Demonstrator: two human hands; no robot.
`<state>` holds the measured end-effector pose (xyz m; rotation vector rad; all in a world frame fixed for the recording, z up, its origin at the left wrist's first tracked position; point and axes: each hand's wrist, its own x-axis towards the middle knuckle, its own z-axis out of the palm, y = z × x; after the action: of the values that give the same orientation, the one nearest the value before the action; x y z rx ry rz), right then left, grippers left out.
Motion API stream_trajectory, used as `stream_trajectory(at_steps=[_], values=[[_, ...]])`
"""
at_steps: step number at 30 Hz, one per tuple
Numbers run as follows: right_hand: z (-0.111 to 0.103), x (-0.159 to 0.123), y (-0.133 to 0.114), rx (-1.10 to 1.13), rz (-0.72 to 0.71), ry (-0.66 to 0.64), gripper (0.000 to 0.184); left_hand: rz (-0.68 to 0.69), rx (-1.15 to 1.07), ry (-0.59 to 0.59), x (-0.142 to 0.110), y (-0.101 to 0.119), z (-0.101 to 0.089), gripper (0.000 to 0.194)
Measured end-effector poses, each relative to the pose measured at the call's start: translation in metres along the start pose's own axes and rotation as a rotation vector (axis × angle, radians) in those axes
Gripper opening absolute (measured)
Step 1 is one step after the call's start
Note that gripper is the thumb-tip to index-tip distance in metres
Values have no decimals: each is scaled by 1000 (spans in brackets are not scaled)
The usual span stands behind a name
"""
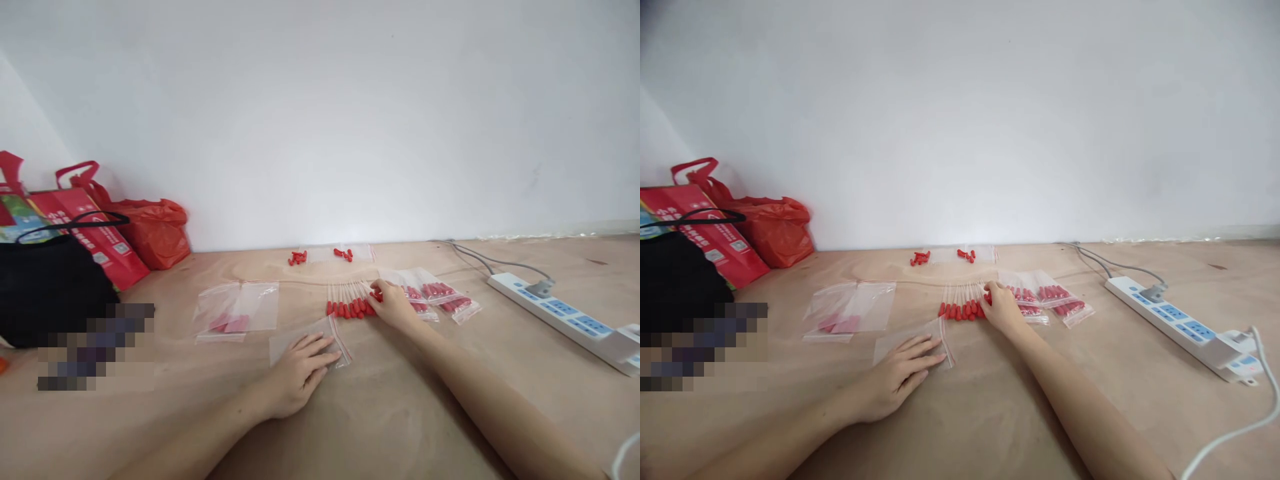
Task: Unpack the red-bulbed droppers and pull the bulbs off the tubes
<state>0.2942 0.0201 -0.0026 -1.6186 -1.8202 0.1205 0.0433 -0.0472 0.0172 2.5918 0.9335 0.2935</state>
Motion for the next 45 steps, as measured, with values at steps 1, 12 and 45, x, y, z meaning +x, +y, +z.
stream_trajectory(at_steps=[1, 12, 45], values=[[1, 0, 0, 5, -5, 1, 17, -21, 27, 26, -1, 3, 2, 34], [2, -1, -7, 136, -27, 41, 12, -422, 92, 250, 7, -27, -21, 22], [15, -28, -20, -138, -383, 391, 15, -228, 503, 509, -83, -136, -102, 23]])
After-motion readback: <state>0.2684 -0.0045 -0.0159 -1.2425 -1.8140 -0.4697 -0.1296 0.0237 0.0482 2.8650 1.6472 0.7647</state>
